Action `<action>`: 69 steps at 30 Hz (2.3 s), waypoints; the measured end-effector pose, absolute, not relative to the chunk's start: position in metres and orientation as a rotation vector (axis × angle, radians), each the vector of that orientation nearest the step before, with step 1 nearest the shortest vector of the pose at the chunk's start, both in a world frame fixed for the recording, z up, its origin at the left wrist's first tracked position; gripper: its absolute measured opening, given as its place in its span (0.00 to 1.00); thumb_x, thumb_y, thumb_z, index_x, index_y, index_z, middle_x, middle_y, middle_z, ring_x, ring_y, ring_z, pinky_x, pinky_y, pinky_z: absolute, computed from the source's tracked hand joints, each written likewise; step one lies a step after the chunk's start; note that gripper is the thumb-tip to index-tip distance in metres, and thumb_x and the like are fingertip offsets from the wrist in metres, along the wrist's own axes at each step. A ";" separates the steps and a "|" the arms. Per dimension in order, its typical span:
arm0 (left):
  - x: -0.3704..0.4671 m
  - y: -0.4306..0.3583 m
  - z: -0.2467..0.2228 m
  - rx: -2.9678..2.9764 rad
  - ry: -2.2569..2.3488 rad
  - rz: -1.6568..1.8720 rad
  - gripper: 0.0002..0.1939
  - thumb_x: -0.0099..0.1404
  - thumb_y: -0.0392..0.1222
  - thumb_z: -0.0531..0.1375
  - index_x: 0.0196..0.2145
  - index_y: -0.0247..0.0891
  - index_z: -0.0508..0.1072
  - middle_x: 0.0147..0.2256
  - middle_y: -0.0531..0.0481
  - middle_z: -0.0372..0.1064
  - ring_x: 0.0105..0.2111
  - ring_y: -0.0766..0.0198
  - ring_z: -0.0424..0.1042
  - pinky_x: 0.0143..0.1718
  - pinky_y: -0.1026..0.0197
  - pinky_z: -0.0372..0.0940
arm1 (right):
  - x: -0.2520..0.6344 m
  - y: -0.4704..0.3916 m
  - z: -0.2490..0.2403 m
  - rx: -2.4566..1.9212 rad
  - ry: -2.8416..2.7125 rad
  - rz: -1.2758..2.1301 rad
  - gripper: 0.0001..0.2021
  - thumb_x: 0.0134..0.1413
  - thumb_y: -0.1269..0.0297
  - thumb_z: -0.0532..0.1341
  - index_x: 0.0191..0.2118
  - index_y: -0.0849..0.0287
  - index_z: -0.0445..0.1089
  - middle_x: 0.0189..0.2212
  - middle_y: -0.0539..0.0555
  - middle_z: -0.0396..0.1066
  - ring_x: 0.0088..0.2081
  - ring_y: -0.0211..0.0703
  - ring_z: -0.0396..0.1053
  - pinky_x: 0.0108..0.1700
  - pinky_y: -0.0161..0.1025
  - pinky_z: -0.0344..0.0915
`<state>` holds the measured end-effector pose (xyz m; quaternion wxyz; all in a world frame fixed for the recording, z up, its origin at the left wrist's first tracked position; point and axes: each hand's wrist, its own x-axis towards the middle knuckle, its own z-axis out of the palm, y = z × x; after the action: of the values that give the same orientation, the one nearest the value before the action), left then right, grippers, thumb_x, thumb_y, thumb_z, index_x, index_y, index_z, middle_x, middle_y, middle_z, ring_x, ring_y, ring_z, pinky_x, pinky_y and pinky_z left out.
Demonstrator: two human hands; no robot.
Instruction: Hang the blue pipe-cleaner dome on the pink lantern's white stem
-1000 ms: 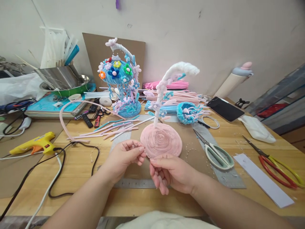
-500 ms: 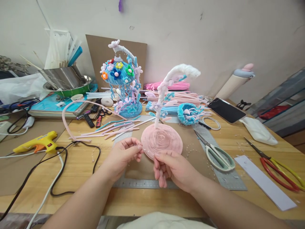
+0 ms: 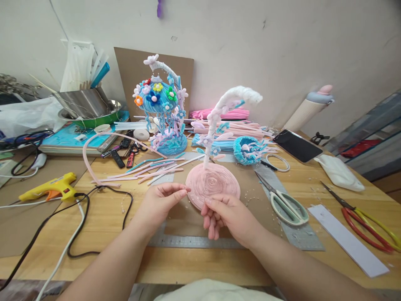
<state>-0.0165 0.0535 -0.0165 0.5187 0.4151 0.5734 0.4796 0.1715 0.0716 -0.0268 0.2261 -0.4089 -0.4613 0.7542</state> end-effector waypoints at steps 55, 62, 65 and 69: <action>-0.085 0.070 0.022 1.147 2.148 1.006 0.13 0.57 0.51 0.59 0.28 0.37 0.68 0.22 0.53 0.70 0.25 0.61 0.69 0.24 0.65 0.59 | 0.264 0.035 -0.034 -0.978 -0.700 1.937 0.12 0.54 0.56 0.63 0.32 0.60 0.69 0.17 0.44 0.54 0.18 0.27 0.45 0.18 0.27 0.45; -0.104 0.087 0.045 1.287 2.423 0.981 0.18 0.52 0.54 0.64 0.30 0.34 0.72 0.22 0.53 0.64 0.28 0.59 0.64 0.30 0.62 0.53 | 0.266 0.036 -0.031 -0.958 -0.730 2.083 0.14 0.54 0.53 0.62 0.33 0.60 0.67 0.17 0.42 0.51 0.18 0.25 0.39 0.18 0.26 0.35; -0.054 0.076 0.047 1.453 2.347 1.146 0.20 0.58 0.57 0.58 0.41 0.39 0.71 0.30 0.53 0.66 0.32 0.60 0.65 0.32 0.62 0.55 | 0.258 0.041 -0.025 -0.966 -0.902 2.093 0.16 0.57 0.50 0.59 0.34 0.59 0.67 0.16 0.41 0.51 0.17 0.26 0.39 0.18 0.26 0.35; 0.026 0.053 0.038 1.535 1.516 1.104 0.16 0.57 0.51 0.60 0.41 0.40 0.72 0.34 0.50 0.70 0.32 0.62 0.68 0.34 0.61 0.62 | 0.249 0.048 -0.007 -0.965 -1.210 2.027 0.17 0.59 0.49 0.56 0.34 0.60 0.66 0.15 0.41 0.51 0.16 0.27 0.42 0.17 0.27 0.41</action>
<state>0.0265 0.0529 0.0377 0.3513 0.5929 0.5858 0.4265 0.2494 0.0480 -0.0071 0.2914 -0.3621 -0.4539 0.7602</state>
